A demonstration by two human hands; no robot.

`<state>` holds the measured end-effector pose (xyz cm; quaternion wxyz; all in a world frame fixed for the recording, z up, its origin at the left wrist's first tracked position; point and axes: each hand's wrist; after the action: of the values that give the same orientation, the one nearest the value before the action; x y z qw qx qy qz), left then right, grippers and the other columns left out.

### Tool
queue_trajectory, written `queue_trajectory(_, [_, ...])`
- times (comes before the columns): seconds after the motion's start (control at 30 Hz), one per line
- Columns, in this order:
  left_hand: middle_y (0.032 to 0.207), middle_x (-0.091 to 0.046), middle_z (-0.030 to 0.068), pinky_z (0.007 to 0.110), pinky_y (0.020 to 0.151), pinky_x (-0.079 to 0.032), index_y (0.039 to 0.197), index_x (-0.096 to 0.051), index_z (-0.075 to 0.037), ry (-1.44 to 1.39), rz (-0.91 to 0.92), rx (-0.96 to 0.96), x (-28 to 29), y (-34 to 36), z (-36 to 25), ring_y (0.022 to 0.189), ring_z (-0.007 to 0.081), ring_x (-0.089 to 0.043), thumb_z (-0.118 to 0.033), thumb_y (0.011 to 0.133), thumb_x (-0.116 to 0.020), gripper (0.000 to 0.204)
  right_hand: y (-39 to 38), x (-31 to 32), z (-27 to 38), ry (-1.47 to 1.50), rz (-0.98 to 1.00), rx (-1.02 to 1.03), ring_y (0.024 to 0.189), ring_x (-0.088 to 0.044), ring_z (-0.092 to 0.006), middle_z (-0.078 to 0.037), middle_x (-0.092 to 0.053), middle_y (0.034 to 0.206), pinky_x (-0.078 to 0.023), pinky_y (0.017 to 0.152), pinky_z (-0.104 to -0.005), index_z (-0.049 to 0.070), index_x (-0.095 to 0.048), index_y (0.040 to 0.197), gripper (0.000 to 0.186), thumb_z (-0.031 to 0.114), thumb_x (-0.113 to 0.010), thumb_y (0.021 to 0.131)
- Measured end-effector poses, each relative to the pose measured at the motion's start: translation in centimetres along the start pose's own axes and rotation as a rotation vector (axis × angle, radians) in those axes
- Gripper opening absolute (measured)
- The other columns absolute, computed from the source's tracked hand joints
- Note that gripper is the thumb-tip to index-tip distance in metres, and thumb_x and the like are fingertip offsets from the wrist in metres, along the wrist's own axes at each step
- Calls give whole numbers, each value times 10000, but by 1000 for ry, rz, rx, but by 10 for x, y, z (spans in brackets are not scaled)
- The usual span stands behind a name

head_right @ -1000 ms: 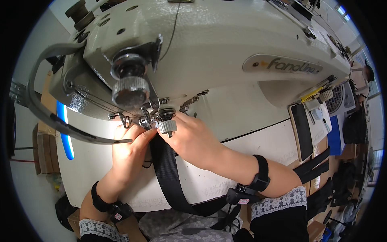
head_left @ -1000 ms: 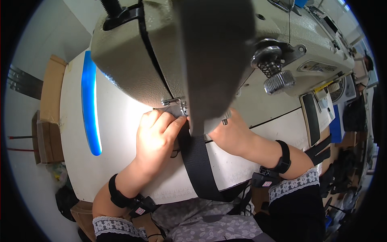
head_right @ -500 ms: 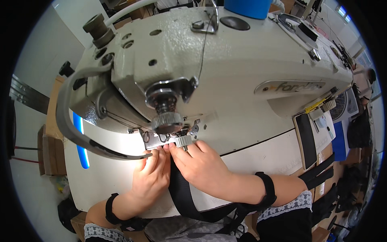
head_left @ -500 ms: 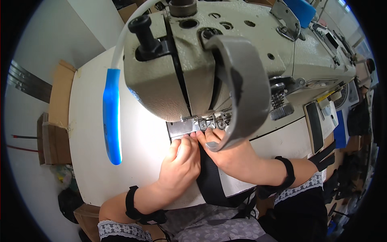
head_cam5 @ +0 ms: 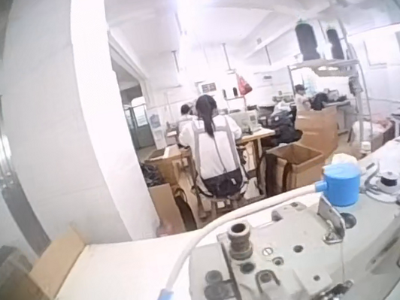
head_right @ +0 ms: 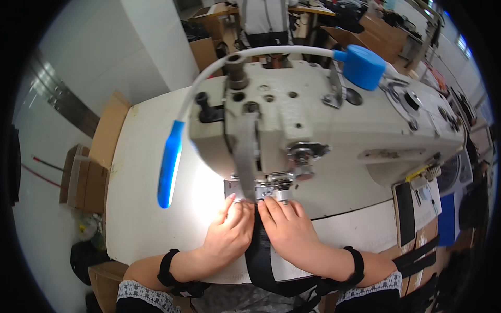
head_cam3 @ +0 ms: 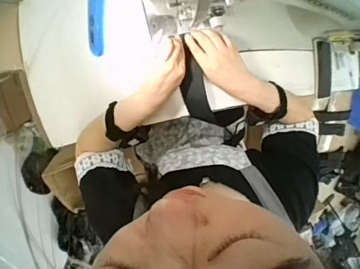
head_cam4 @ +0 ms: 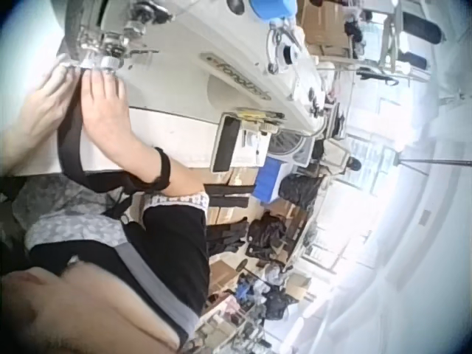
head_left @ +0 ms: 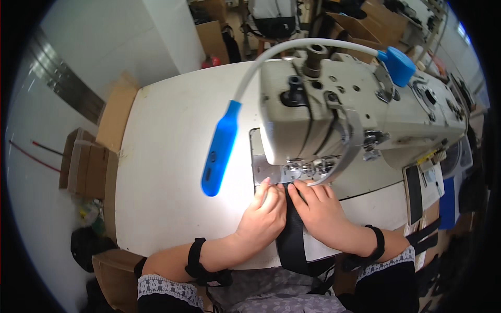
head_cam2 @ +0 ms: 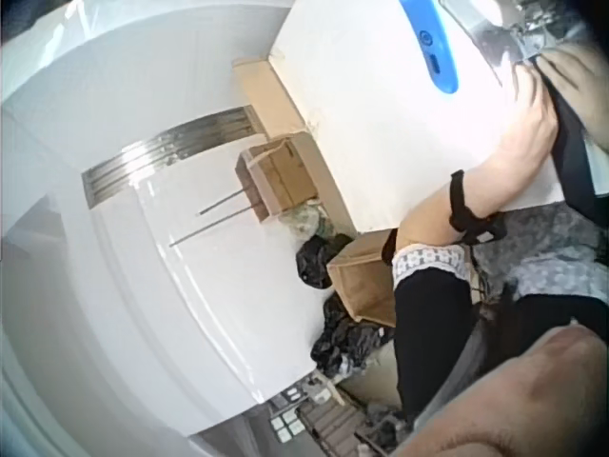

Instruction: The person sews black fabric strips using an industrial sewing machine. They feed the strips under the needle, guide them with both hands, and occasionally trim excess material. The workspace includes a table with stacked fabric and a fan.

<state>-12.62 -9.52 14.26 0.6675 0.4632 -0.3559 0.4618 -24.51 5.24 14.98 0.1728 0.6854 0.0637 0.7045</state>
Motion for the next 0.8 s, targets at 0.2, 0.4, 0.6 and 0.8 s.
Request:
queue_trajectory(0.2, [1244, -623, 273, 502, 1200, -299, 1220, -598, 157, -45, -26, 96, -15, -11, -35, 1247, 394, -548, -221, 877, -479, 525, -5, -4, 11, 19, 32, -38, 1192, -534, -361, -187, -585, 1246, -403, 1009, -474, -82, -579, 1276, 481, 66, -560, 819])
queue_trajectory(0.4, [1360, -562, 241, 457, 1146, -353, 1258, -572, 103, -474, -105, 366, -1, -51, -58, 1320, 357, -492, -177, 916, -510, 445, -3, -28, 7, 89, 1, -24, 1039, -572, -325, -149, -594, 1065, -466, 891, -402, -22, -615, 1306, 496, 104, -623, 827])
queue_trajectory(0.6, [1142, -687, 114, 346, 799, -561, 1071, -682, -16, -544, -558, 425, 46, -229, -18, 970, 263, -679, -20, 866, -654, 207, -2, -31, -4, 40, -49, -93, 1019, -578, -300, -134, -588, 1048, -474, 889, -378, -1, -641, 1291, 473, 67, -597, 826])
queue_trajectory(0.8, [1036, -654, 131, 425, 844, -516, 1060, -666, -41, -444, 191, 1173, -27, -438, 40, 1000, 342, -624, -106, 814, -662, 254, 3, -30, 5, -34, -67, -118, 1032, -590, -289, -131, -599, 1092, -483, 887, -354, 18, -658, 1269, 439, 35, -581, 837])
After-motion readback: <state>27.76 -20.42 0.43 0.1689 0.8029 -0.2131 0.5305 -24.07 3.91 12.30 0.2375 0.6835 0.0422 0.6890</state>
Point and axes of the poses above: each hand's wrist, its own y-axis towards the middle knuckle, its own x-axis out of the back of the hand, z = x × y
